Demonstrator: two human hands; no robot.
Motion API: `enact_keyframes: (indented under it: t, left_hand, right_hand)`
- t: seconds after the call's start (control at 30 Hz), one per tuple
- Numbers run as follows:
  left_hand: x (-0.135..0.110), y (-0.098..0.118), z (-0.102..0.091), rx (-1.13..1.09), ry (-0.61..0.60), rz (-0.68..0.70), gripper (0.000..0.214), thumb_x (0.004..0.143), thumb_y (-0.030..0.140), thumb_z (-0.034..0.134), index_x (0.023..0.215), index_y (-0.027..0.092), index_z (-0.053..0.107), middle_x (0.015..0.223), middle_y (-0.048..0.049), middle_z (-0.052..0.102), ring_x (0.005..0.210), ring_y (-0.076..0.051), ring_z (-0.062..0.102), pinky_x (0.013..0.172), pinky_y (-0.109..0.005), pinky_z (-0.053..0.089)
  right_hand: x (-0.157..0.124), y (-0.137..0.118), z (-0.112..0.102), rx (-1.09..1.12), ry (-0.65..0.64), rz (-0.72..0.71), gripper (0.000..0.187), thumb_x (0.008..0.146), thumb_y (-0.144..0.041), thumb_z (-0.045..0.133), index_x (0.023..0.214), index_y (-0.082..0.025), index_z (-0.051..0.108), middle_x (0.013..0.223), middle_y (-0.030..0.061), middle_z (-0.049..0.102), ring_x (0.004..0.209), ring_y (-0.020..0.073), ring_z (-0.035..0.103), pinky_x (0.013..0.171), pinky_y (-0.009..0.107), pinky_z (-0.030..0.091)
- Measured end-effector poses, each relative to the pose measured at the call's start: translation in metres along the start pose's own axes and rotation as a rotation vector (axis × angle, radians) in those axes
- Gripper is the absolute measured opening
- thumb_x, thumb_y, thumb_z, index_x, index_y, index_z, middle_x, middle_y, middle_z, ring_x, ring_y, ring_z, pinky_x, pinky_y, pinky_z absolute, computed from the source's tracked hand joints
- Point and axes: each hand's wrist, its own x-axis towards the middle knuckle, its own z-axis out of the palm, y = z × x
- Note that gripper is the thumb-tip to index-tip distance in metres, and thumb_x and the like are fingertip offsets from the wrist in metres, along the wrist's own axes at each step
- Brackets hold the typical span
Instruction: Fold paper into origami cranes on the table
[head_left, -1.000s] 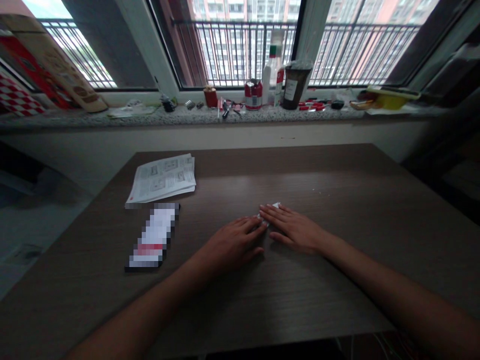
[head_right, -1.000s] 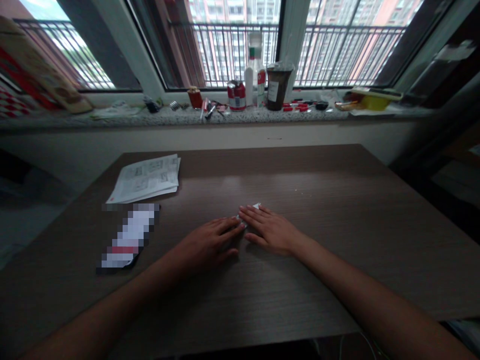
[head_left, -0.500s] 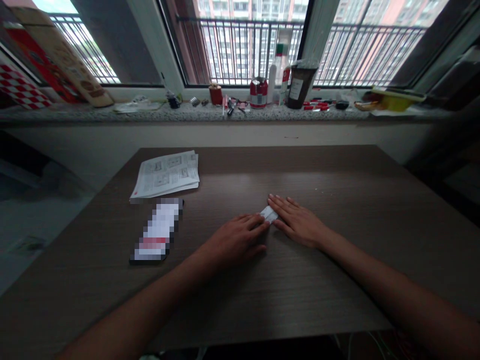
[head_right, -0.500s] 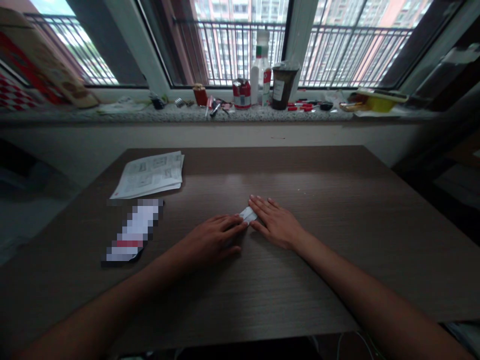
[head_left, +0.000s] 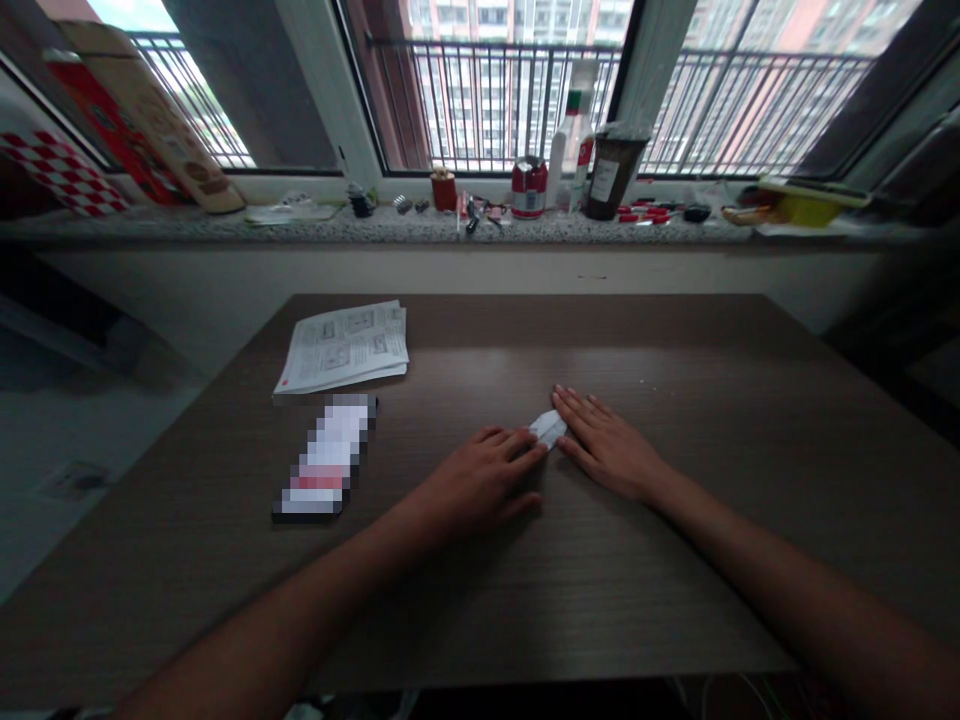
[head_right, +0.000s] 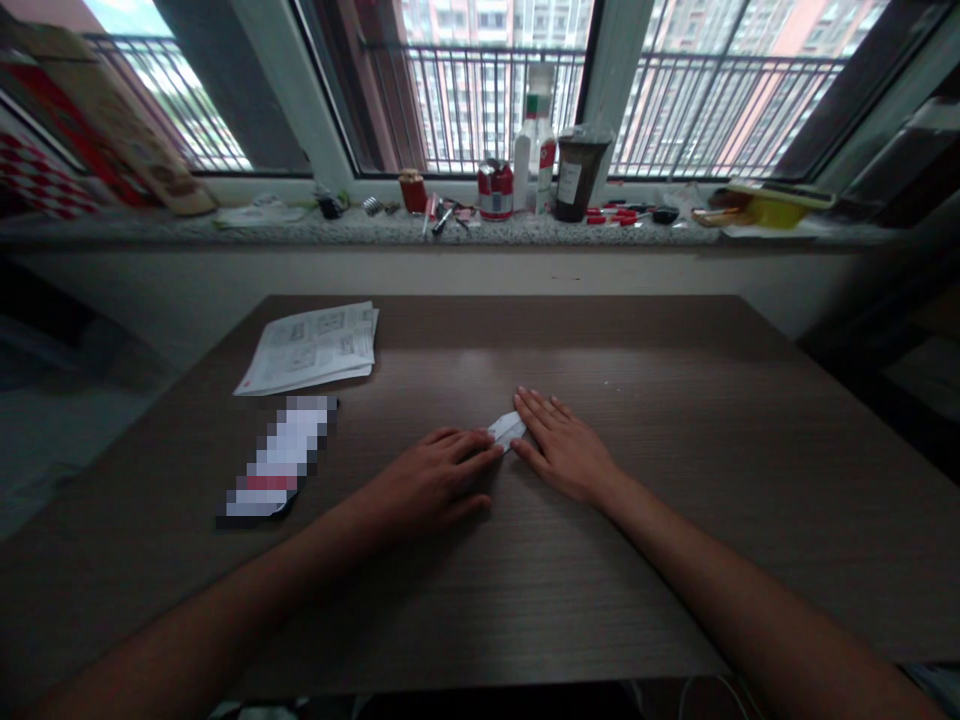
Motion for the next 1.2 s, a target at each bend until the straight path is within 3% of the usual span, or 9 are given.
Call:
enact_keyframes:
  t: [0.17,0.37,0.53,0.67,0.93,1.2]
  left_hand:
    - [0.001,-0.003,0.0,0.0,0.025,-0.004,0.055,0.1,0.044,0.065,0.149,0.024,0.05,0.15,-0.0117,0.054,0.131,-0.032,0.056,0.116,-0.051,0.039]
    - [0.002,-0.009,-0.003,-0.021,0.065,-0.009,0.04,0.1,0.035,0.066,0.137,0.025,0.057,0.148,-0.011,0.055,0.13,-0.03,0.057,0.119,-0.054,0.036]
    - [0.003,-0.01,-0.002,-0.052,0.094,-0.043,0.032,0.1,0.031,0.066,0.131,0.023,0.061,0.148,-0.014,0.054,0.132,-0.033,0.056,0.112,-0.054,0.044]
    - [0.004,-0.011,0.0,-0.089,0.12,-0.088,0.025,0.099,0.029,0.066,0.123,0.021,0.065,0.142,-0.0154,0.058,0.123,-0.033,0.061,0.104,-0.053,0.05]
    - [0.011,-0.019,0.005,-0.141,0.181,-0.124,0.015,0.102,0.023,0.06,0.115,0.019,0.066,0.126,-0.0107,0.066,0.109,-0.026,0.066,0.096,-0.044,0.054]
    - [0.012,-0.022,0.009,-0.203,0.223,-0.114,0.011,0.101,0.023,0.063,0.11,0.019,0.068,0.125,-0.0104,0.067,0.111,-0.026,0.065,0.097,-0.045,0.055]
  right_hand:
    - [-0.002,0.002,-0.006,0.102,0.027,-0.028,0.061,0.11,-0.047,0.037,0.167,-0.029,0.022,0.17,0.0066,0.03,0.157,0.0254,0.028,0.127,0.052,0.028]
    - [-0.004,0.002,-0.016,0.207,0.045,-0.135,0.044,0.106,-0.035,0.052,0.15,-0.035,0.05,0.162,0.0062,0.047,0.15,0.0295,0.042,0.122,0.063,0.032]
    - [-0.005,-0.001,-0.019,0.225,0.087,-0.175,0.038,0.104,-0.033,0.056,0.142,-0.032,0.058,0.146,0.0098,0.06,0.139,0.0312,0.053,0.12,0.065,0.033]
    - [-0.003,-0.004,-0.02,0.272,0.1,-0.199,0.034,0.103,-0.031,0.059,0.137,-0.029,0.063,0.133,0.0122,0.064,0.125,0.0302,0.06,0.111,0.06,0.044]
    - [0.0,-0.004,-0.014,0.288,0.114,-0.229,0.029,0.103,-0.026,0.058,0.131,-0.027,0.066,0.126,0.0114,0.065,0.117,0.0278,0.061,0.105,0.055,0.048]
    - [0.002,-0.006,-0.018,0.347,0.146,-0.226,0.026,0.103,-0.026,0.058,0.127,-0.029,0.069,0.122,0.0097,0.069,0.113,0.0266,0.064,0.097,0.05,0.052]
